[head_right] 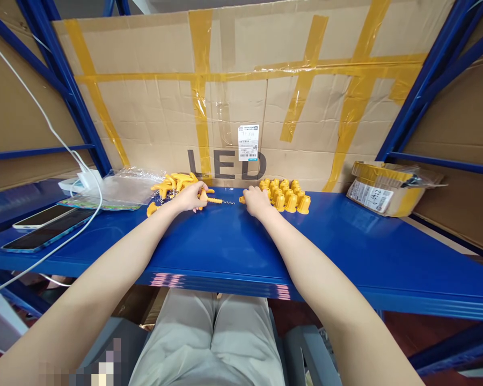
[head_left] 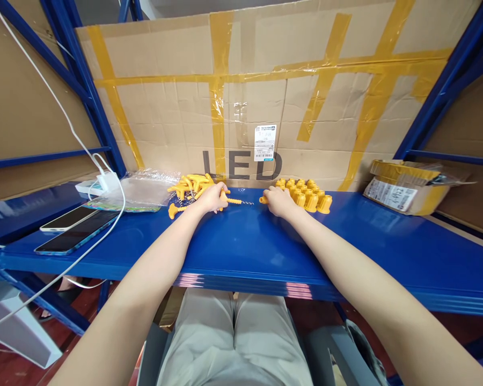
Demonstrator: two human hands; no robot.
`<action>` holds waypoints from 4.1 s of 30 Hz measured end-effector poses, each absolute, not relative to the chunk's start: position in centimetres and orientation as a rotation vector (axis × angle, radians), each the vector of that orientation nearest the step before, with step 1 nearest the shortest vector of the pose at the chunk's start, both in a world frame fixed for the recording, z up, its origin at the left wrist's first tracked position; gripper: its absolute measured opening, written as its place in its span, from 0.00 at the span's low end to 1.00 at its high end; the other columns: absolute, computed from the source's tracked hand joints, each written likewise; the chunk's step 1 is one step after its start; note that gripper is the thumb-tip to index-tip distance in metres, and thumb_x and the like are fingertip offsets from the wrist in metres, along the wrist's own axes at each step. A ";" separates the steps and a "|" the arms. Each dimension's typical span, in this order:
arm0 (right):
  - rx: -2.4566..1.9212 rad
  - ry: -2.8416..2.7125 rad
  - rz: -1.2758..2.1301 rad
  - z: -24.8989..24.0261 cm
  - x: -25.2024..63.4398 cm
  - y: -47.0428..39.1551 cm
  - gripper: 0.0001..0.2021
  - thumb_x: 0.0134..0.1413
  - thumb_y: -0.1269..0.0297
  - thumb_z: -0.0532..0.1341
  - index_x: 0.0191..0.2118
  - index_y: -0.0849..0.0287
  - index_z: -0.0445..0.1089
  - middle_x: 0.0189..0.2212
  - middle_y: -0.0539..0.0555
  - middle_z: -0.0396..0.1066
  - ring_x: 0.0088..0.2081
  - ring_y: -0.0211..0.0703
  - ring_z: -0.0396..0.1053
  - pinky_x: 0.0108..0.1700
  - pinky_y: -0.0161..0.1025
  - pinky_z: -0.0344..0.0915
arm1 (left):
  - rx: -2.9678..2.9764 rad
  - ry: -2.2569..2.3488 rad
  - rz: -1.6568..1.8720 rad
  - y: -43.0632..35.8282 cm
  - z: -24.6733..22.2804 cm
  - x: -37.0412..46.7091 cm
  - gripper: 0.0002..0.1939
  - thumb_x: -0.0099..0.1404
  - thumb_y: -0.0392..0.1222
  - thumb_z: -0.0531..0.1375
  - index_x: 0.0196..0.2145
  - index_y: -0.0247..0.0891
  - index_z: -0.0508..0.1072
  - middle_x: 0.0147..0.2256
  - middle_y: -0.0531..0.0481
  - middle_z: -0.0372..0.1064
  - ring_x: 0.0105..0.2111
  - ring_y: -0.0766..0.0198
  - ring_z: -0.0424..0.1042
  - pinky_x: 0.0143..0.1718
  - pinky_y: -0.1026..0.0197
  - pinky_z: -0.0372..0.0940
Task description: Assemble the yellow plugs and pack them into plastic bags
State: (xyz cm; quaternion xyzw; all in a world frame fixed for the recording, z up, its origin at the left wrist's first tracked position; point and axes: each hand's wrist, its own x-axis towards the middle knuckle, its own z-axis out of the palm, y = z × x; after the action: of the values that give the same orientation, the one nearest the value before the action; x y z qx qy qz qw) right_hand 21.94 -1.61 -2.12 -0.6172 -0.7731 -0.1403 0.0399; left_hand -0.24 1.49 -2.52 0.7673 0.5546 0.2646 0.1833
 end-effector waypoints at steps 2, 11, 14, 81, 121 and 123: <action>-1.891 -2.394 -0.444 -2.1 22.0 -1.6 0.18 0.55 0.81 0.49 0.48 0.63 0.68 0.49 0.63 0.65 0.52 0.53 0.61 0.46 0.45 0.55 | 2.148 1.509 0.773 1.5 -2.6 -0.2 0.21 0.50 0.28 0.60 0.41 0.39 0.61 0.28 0.52 0.72 0.16 0.68 0.67 0.18 0.65 0.65; -1.884 -2.445 -0.443 -2.3 21.7 -1.5 0.19 0.55 0.82 0.49 0.47 0.65 0.70 0.48 0.65 0.65 0.51 0.54 0.61 0.46 0.45 0.55 | 2.125 1.393 0.825 1.2 -2.5 0.0 0.19 0.51 0.26 0.60 0.38 0.38 0.60 0.23 0.56 0.67 0.16 0.70 0.67 0.18 0.66 0.66; -1.887 -2.447 -0.435 -2.2 21.6 -1.7 0.19 0.55 0.81 0.49 0.46 0.65 0.71 0.48 0.65 0.66 0.51 0.53 0.61 0.46 0.45 0.55 | 2.123 1.393 0.829 1.0 -2.3 0.1 0.19 0.51 0.26 0.60 0.39 0.39 0.60 0.22 0.58 0.66 0.15 0.70 0.66 0.17 0.66 0.66; -1.301 -1.854 1.065 -3.3 23.6 0.9 0.08 0.62 0.62 0.56 0.35 0.62 0.65 0.27 0.53 0.74 0.20 0.30 0.66 0.20 0.27 0.59 | 2.162 1.383 0.688 1.4 -3.7 0.4 0.09 0.59 0.29 0.56 0.38 0.37 0.63 0.17 0.60 0.62 0.11 0.72 0.61 0.11 0.71 0.57; -1.225 -1.739 1.358 -2.8 23.5 -0.1 0.13 0.59 0.58 0.61 0.41 0.59 0.58 0.25 0.54 0.76 0.20 0.34 0.70 0.22 0.28 0.63 | 2.128 1.498 0.663 1.1 -3.2 0.8 0.09 0.62 0.30 0.56 0.40 0.38 0.62 0.16 0.61 0.59 0.11 0.71 0.61 0.12 0.72 0.54; -1.192 -1.773 1.329 -2.9 23.8 0.1 0.14 0.55 0.63 0.64 0.41 0.59 0.58 0.26 0.54 0.77 0.21 0.34 0.70 0.22 0.28 0.63 | 2.134 1.496 0.667 1.1 -3.2 0.7 0.09 0.62 0.31 0.56 0.40 0.38 0.62 0.16 0.61 0.59 0.11 0.71 0.61 0.12 0.72 0.54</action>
State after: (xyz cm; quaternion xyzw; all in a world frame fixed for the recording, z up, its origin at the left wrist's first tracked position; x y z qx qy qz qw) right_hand 23.77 0.05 -2.94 -0.4508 -0.6704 0.5026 0.3078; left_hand 0.74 1.11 -3.20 0.7731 0.5420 0.2415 0.2241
